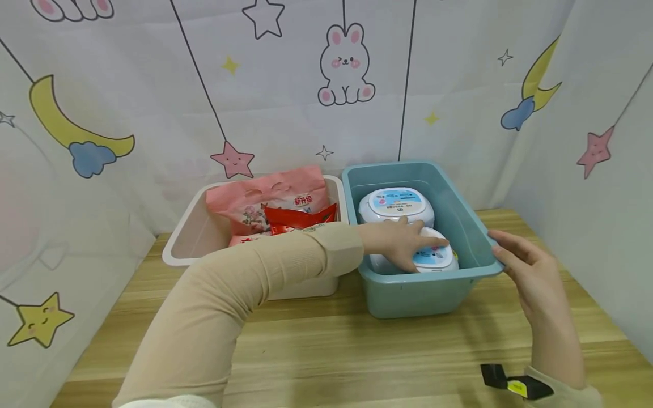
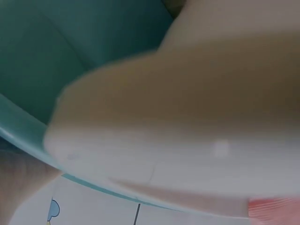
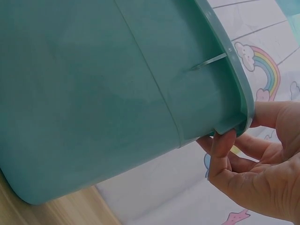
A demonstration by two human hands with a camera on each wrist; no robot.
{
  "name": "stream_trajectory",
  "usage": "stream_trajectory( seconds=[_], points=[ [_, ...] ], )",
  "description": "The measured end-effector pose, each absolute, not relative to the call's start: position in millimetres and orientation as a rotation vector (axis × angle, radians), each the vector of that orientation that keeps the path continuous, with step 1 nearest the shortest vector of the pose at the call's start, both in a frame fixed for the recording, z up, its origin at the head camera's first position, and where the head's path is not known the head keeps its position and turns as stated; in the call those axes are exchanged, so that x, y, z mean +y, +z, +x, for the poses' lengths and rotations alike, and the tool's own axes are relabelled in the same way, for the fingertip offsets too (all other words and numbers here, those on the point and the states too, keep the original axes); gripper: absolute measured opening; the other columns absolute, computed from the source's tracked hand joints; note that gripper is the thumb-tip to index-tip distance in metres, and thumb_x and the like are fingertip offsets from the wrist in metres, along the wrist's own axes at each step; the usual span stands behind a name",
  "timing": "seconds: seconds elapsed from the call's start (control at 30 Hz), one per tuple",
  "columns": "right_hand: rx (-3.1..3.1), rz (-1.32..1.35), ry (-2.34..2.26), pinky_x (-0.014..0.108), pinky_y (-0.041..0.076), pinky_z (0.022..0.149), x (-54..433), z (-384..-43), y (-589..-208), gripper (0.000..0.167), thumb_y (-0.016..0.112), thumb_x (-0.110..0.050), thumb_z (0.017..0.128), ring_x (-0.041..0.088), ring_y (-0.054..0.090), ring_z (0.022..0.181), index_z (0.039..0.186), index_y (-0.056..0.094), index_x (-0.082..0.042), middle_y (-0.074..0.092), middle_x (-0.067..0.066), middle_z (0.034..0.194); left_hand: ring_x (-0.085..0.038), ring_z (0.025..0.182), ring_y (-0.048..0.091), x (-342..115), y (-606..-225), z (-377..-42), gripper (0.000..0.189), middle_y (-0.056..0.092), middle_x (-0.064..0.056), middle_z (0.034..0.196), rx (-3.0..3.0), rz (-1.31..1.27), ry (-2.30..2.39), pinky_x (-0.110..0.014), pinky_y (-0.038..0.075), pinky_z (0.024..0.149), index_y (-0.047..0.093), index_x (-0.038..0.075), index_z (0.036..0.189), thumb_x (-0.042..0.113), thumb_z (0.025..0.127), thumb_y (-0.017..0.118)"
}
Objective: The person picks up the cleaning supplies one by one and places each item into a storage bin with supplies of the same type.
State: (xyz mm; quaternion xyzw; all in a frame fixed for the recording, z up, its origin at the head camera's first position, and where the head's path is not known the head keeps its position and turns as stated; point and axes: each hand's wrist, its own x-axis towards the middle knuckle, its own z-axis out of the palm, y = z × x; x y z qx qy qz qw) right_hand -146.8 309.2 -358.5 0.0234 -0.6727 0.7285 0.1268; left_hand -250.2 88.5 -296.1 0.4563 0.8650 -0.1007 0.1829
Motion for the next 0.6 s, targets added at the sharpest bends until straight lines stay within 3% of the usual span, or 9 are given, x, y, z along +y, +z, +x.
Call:
stream_trajectory(
  seconds=[0.6],
  points=[
    [-1.966, 0.069, 2.112, 0.009, 0.05, 0.076, 309.0, -147.0, -356.8, 0.031, 0.061, -0.008, 0.092, 0.001, 0.06, 0.092, 0.123, 0.062, -0.008, 0.061, -0.009, 0.111, -0.033, 0.144, 0.024, 86.8, -301.3, -243.8, 0.076, 0.006, -0.009, 0.161, 2.429, 1.145, -0.256, -0.049, 0.03, 0.115, -0.001, 0.045, 0.151, 0.052, 0.094, 0.048]
  ],
)
